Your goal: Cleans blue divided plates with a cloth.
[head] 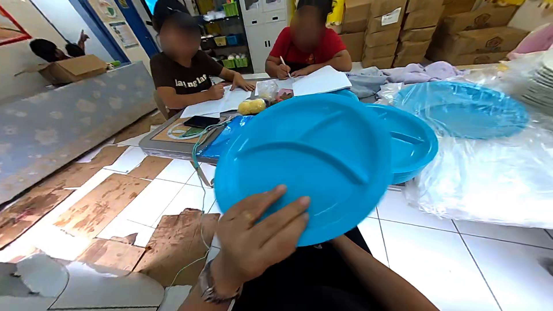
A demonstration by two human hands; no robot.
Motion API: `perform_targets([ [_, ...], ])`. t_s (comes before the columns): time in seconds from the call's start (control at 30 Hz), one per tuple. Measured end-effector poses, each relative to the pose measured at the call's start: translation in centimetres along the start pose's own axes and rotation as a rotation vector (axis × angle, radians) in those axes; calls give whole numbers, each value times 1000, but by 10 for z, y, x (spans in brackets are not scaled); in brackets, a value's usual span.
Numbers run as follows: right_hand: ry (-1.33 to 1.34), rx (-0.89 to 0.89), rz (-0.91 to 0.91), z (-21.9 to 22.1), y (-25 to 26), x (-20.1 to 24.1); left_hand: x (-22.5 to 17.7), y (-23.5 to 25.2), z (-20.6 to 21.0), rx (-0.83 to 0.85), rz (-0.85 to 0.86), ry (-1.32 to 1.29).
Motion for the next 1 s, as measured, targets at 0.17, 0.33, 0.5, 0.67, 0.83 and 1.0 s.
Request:
perform_targets([
  [0.17,21,-157,425,-18,-14,-30,-23,45,116,160,166,-50],
  [0.33,41,-86,425,-10,-14,-27,-30,66,200,447,99,-120],
  [0.5,43,-75,464,-10,-12,-33,-19,61,210,447,40,-110],
  [0.67,70,-35,487,-5,-7,-35,5,43,222,571,-91,-114],
  [0.83,27,-38,540,-4,-10,-26,-9,44,218,564,-72,-109],
  [1.0,209,-56,566,-4,-9,-49,13,61,218,540,-134,-214],
])
Point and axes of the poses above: each hand's wrist, its own y-axis towards the middle knuckle, its own z-axis out of the palm, x = y × z, the point moved 8 cm from there along y, towards the middle knuckle, and after that the axes turned 9 degrees about -z, right-handed, at the moved point
